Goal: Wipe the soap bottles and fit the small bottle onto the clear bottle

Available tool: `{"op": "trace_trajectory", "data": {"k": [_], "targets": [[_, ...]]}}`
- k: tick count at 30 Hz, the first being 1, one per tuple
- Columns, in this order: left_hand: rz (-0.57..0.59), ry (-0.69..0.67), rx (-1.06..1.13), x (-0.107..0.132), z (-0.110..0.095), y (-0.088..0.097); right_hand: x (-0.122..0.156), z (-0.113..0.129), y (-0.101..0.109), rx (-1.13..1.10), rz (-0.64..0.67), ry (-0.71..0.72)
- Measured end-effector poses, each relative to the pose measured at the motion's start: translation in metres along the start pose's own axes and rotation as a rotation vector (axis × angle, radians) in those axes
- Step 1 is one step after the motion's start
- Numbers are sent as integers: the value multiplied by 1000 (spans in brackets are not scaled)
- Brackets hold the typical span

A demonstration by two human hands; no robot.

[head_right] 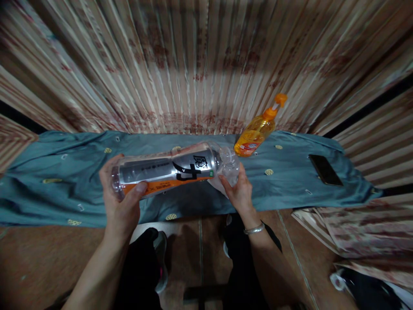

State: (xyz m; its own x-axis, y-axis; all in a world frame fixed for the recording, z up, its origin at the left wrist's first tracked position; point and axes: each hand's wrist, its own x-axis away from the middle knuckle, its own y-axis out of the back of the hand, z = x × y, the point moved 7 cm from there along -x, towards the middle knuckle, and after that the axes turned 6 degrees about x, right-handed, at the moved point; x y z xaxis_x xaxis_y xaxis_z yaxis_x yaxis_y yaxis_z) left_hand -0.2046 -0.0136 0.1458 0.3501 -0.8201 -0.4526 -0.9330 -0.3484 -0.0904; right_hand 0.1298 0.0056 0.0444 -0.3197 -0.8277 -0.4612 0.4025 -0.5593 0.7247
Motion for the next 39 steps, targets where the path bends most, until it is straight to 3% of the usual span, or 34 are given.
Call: {"op": "trace_trajectory", "data": {"k": [39], "targets": [[-14,-12,72,0,0,0,0,2,2,-25,1,-2]]}}
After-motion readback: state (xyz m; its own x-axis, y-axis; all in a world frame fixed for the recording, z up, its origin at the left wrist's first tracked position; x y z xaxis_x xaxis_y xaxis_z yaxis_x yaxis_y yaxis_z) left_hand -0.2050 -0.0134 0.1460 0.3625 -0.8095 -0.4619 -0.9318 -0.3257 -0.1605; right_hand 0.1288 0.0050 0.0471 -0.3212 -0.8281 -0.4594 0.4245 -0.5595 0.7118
